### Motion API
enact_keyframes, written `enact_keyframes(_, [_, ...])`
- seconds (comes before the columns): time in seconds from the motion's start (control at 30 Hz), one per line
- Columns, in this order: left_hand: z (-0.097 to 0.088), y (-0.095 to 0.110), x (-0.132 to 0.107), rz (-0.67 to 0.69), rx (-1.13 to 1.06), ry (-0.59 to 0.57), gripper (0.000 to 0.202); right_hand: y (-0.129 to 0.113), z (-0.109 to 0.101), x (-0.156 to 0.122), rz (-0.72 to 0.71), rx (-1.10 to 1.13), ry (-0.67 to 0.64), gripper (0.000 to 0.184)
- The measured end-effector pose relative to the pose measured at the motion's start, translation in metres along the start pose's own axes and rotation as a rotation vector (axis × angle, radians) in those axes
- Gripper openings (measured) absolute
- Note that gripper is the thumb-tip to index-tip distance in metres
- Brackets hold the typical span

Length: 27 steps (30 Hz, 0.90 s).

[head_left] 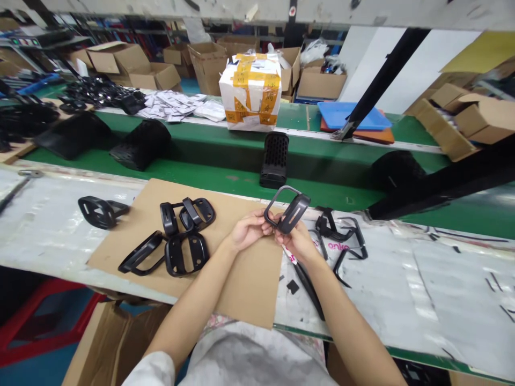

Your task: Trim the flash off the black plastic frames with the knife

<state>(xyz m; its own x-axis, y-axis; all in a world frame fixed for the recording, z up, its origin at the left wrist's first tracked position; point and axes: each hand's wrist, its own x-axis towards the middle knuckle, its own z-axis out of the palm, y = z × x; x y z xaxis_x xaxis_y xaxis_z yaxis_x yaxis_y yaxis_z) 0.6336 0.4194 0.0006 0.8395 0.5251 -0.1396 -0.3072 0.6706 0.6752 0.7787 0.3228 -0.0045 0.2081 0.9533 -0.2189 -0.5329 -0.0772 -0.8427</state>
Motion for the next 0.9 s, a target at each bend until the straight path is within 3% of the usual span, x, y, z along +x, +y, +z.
enact_keyframes(0.4, [-0.005, -0.011, 0.017, 0.014, 0.226, 0.093, 0.061, 0.002, -0.001, 0.000, 0.002, -0.076, 0.032, 0.054])
enact_keyframes(0.57, [0.010, 0.000, 0.015, 0.123, 0.361, 0.064, 0.070, 0.004, -0.011, 0.002, -0.003, -0.123, 0.052, 0.054])
enact_keyframes(0.67, [0.032, 0.023, -0.006, 0.299, 0.447, 0.082, 0.062, 0.006, -0.017, 0.004, 0.015, -0.158, 0.003, 0.048])
enact_keyframes(0.77, [0.047, 0.061, -0.047, 0.461, 0.565, 0.165, 0.054, 0.006, -0.018, 0.005, 0.007, -0.189, -0.007, 0.044])
enact_keyframes(0.83, [0.041, 0.090, -0.083, 0.572, 0.650, 0.284, 0.054, 0.005, -0.016, 0.005, 0.009, -0.216, 0.002, 0.046])
enact_keyframes(0.9, [0.019, 0.118, -0.119, 0.704, 0.723, 0.453, 0.052, 0.001, -0.012, 0.005, 0.021, -0.252, 0.002, 0.050])
